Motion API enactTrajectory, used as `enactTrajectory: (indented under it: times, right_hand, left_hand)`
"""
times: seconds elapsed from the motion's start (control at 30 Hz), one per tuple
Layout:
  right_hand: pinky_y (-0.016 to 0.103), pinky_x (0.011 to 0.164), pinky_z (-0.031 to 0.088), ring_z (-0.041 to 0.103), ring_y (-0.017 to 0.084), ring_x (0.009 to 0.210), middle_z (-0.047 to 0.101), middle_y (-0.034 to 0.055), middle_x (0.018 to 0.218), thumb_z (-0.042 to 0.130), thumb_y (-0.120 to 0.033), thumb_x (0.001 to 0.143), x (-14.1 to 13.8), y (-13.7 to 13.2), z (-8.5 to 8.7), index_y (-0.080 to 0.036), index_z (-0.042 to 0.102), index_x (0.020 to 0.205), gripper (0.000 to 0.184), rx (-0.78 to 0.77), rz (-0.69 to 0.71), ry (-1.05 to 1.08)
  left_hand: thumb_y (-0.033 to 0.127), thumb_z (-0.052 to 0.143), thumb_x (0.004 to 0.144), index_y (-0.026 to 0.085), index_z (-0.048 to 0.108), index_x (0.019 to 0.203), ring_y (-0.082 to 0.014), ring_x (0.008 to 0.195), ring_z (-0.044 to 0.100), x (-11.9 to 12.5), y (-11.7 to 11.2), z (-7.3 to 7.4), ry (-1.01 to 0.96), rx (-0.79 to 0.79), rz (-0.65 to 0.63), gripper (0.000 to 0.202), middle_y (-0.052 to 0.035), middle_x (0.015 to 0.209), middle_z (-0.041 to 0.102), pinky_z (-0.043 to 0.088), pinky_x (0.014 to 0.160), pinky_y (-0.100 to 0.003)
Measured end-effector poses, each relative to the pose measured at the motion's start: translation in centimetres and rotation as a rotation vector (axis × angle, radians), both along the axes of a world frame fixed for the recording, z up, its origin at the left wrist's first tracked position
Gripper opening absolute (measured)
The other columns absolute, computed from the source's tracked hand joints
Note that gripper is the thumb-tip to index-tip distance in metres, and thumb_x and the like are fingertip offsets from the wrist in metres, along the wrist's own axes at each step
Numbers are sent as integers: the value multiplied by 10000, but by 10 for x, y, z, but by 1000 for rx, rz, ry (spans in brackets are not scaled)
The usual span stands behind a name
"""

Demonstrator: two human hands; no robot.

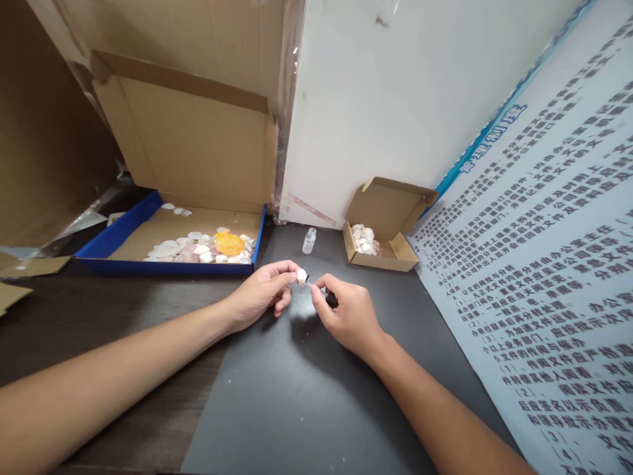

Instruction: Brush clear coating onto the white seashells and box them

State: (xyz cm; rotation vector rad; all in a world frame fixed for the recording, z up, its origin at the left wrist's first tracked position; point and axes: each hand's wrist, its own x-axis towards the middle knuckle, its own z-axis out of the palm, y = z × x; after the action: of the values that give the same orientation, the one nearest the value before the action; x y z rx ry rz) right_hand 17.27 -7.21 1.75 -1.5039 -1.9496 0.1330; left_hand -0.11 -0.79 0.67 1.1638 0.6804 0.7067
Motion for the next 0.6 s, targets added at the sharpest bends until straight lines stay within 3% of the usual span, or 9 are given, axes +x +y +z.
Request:
enactTrajectory:
  times: [0.6]
  right_hand:
    - [220, 532, 313, 457, 96, 495, 547, -30, 566, 499, -324, 912, 0, 0, 1, -190, 626, 778, 229, 5, 9, -4]
  left_hand:
    - [357, 624, 814, 193, 538, 842, -64, 348, 349, -1, 0, 1, 3, -4, -6, 187, 94, 404, 392, 340, 347, -158]
